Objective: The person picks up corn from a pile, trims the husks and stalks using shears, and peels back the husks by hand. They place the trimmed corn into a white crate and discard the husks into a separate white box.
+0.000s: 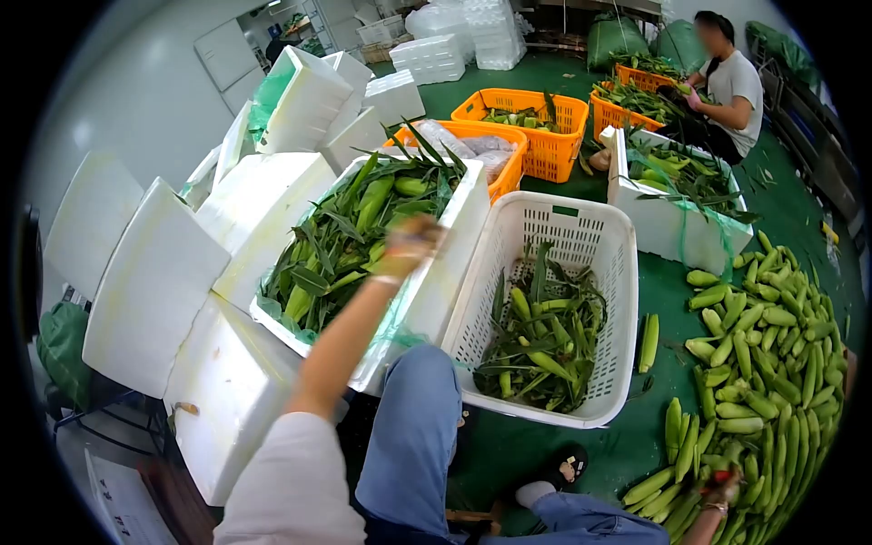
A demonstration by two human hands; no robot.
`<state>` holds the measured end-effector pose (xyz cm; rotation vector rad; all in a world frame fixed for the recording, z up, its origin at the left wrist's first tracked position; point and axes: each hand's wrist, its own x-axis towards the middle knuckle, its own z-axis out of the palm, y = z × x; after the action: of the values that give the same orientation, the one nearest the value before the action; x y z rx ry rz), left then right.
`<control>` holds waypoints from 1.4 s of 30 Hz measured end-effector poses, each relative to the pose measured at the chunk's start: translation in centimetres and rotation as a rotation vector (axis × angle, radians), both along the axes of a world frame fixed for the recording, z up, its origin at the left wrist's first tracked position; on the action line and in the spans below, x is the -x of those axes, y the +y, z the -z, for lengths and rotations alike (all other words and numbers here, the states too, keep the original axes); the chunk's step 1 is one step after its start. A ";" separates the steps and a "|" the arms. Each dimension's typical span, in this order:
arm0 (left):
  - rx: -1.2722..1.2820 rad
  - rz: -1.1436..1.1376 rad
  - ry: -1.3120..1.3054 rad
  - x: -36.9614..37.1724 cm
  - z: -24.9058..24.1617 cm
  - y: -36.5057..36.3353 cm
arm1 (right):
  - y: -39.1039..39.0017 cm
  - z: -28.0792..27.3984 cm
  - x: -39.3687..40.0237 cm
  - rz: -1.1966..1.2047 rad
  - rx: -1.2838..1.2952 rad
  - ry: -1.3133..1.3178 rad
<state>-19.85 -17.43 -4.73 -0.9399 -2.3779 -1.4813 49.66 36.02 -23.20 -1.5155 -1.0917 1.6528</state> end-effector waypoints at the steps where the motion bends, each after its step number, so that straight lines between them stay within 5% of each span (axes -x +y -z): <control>1: 0.022 -0.147 0.186 2.3 -0.5 -5.3 | 1.9 -1.7 -0.9 0.260 0.053 -0.188; 2: 0.047 -0.321 0.357 4.6 -1.1 -10.5 | 3.5 -2.2 -2.8 0.409 -0.001 -0.257; 3: 0.522 -0.713 0.357 0.9 -6.1 -12.9 | 4.9 -2.6 -4.4 0.468 -0.078 -0.263; 5: 0.848 -0.947 0.247 4.2 -5.1 -20.6 | 6.3 -3.3 -5.5 0.522 -0.175 -0.245; 6: 0.952 -0.941 -0.010 4.7 -7.0 -21.6 | 6.7 -3.6 -5.7 0.512 -0.219 -0.223; 9: 1.094 -0.689 -0.660 14.8 2.5 -29.1 | 6.8 -2.9 -4.8 0.377 -0.323 -0.097; 12: 0.873 -0.504 -0.870 9.8 -0.5 -26.3 | 6.0 1.4 -1.7 0.097 -0.394 0.110; 17: 0.333 -0.312 -0.797 6.9 -0.8 -20.2 | -8.8 -7.7 12.4 -0.251 -0.216 0.283; 19: 0.147 -0.300 -0.624 5.9 -2.3 -16.4 | -12.4 -10.5 16.3 -0.412 -0.469 0.134; 21: 0.055 -0.395 -0.462 3.6 -7.7 -10.9 | -16.6 -16.4 20.4 -0.671 -0.248 0.143; 23: -0.295 -0.100 -0.350 3.9 -10.4 -7.5 | -20.5 -17.8 24.0 -0.632 -0.243 0.092; 25: -0.478 -0.137 -0.334 3.8 -13.3 -2.3 | -25.6 -20.6 28.0 -0.866 -0.453 0.216; 27: -0.662 -0.040 -0.361 2.5 -12.9 3.1 | -30.2 -21.4 30.6 -1.018 -0.447 0.068; 29: -0.967 0.014 -0.531 1.0 -11.3 7.9 | -32.9 -16.1 33.4 -1.033 -0.677 -0.057; 33: -0.790 0.020 -0.775 0.8 -1.9 14.2 | -35.5 -16.4 37.4 -0.959 -0.692 -0.136; 39: -0.867 0.124 -1.100 -7.4 1.5 16.0 | -33.6 -14.2 38.4 -0.692 -0.837 -0.192; 42: -0.665 -0.084 -1.112 -8.0 4.1 16.6 | -33.0 -13.7 39.3 -0.666 -0.837 -0.431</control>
<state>-11.83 -0.85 -8.84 0.2449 -2.0048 -2.9696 10.33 2.99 -9.51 -0.9837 -2.3407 0.9588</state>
